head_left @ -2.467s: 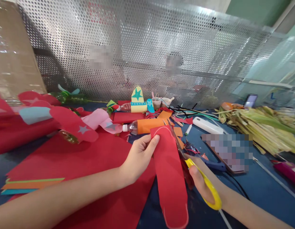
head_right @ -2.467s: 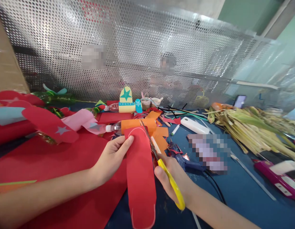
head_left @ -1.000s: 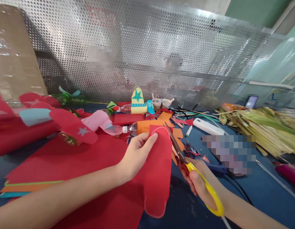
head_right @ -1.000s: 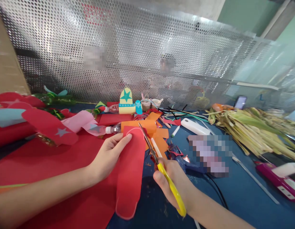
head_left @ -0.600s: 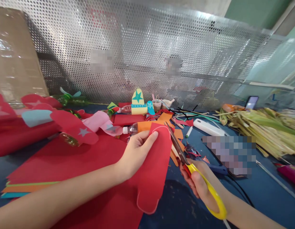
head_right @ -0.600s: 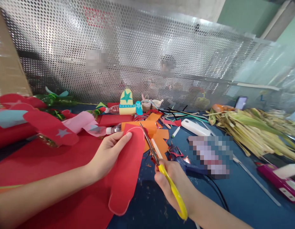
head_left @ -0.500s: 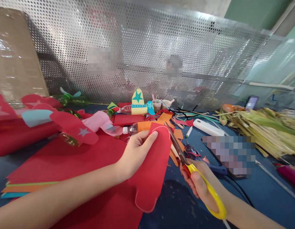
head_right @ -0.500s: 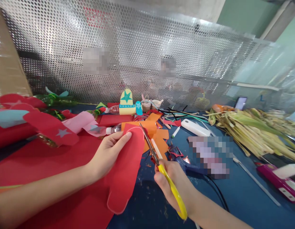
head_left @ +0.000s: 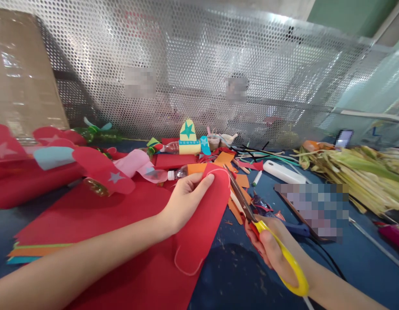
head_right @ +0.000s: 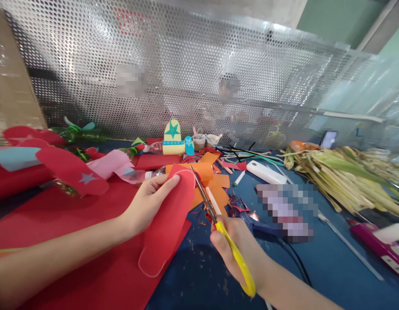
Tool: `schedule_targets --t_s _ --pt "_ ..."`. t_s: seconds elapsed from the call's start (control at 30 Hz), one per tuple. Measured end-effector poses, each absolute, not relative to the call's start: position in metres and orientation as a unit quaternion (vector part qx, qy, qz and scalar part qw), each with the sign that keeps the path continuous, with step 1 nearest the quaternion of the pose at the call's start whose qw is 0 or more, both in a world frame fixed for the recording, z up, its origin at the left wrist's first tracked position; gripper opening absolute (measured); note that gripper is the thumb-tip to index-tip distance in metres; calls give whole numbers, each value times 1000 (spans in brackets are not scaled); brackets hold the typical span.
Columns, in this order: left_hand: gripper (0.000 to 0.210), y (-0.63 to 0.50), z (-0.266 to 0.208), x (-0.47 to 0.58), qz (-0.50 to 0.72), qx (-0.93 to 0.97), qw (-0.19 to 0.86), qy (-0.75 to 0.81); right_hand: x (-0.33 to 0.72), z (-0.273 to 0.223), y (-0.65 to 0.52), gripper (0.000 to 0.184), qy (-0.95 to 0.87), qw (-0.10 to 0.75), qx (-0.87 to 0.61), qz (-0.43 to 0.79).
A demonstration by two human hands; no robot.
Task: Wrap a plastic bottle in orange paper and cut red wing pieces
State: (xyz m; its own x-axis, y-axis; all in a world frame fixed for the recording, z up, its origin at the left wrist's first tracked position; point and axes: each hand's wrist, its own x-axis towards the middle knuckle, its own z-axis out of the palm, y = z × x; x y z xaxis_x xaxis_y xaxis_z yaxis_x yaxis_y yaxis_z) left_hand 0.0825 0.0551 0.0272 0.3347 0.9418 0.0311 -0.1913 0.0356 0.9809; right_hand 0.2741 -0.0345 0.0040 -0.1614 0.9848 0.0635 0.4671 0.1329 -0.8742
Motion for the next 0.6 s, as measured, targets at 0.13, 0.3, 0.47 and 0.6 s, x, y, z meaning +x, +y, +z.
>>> schedule_targets --t_s 0.13,0.3,0.47,0.6 --pt "33 62 31 80 438 570 593 362 276 7 -33 64 -683 337 -543 354" --pt "32 69 38 78 438 640 517 364 278 7 -31 63 -686 335 -542 351" --pt "32 75 37 76 434 675 472 364 279 7 -32 63 -686 326 -549 347" --pt "29 79 35 74 425 674 493 349 280 8 -29 62 -720 319 -550 280"
